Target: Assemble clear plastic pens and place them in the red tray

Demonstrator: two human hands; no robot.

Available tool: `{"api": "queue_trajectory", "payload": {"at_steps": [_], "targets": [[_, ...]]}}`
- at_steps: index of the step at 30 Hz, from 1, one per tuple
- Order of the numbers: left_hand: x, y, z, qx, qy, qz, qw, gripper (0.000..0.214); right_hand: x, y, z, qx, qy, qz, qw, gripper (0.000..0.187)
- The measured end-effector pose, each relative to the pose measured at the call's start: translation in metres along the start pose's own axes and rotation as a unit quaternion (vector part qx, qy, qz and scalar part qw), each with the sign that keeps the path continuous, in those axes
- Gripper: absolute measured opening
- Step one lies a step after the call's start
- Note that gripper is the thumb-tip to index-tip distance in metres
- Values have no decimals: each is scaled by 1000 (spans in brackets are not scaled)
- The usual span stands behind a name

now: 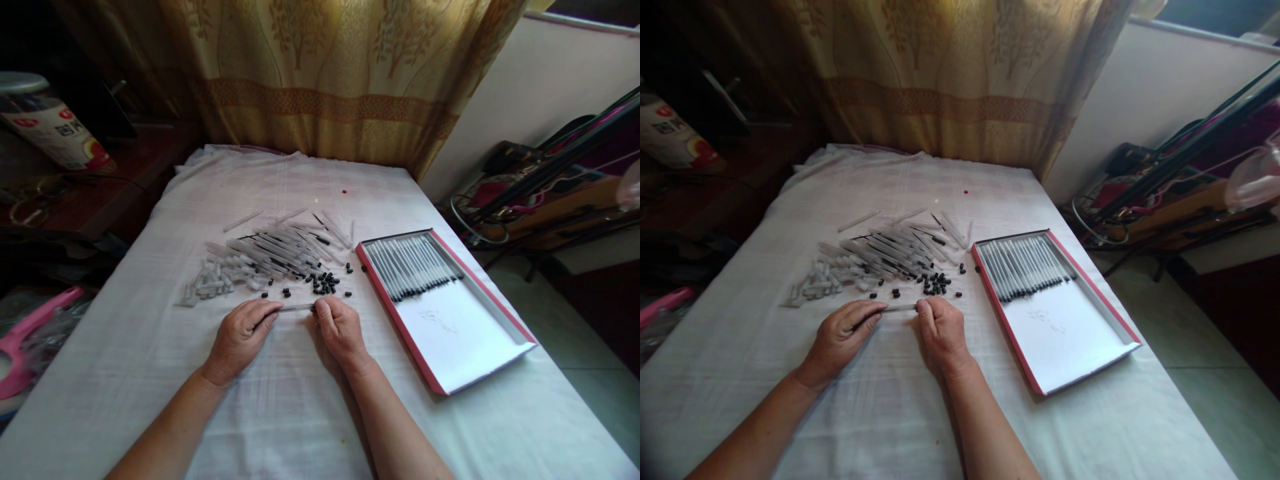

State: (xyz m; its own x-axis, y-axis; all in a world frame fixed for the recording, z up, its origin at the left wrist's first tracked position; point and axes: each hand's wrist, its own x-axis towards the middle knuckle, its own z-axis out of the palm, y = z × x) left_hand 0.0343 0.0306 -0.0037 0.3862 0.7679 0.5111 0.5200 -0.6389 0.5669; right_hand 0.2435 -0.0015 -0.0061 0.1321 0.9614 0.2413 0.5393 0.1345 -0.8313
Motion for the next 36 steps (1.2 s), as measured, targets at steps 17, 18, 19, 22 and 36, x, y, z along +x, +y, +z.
{"api": "queue_trajectory", "payload": {"at_steps": [17,18,19,22,36], "targets": [[-1,-1,0,0,-10,-23,1000,20,-3,5,-1,127,-8,24,992,21],[-1,-1,0,1,-11,-25,1000,21,-3,6,-1,124,-9,23,992,16],[-1,0,0,2,-12,-26,1000,21,-3,6,-1,119,-12,25,993,13],[0,0,0,4,-17,-31,999,22,-2,5,-2,109,-22,40,993,15],[2,2,-3,74,-16,-50,996,37,4,2,-9,240,44,107,964,15]]}}
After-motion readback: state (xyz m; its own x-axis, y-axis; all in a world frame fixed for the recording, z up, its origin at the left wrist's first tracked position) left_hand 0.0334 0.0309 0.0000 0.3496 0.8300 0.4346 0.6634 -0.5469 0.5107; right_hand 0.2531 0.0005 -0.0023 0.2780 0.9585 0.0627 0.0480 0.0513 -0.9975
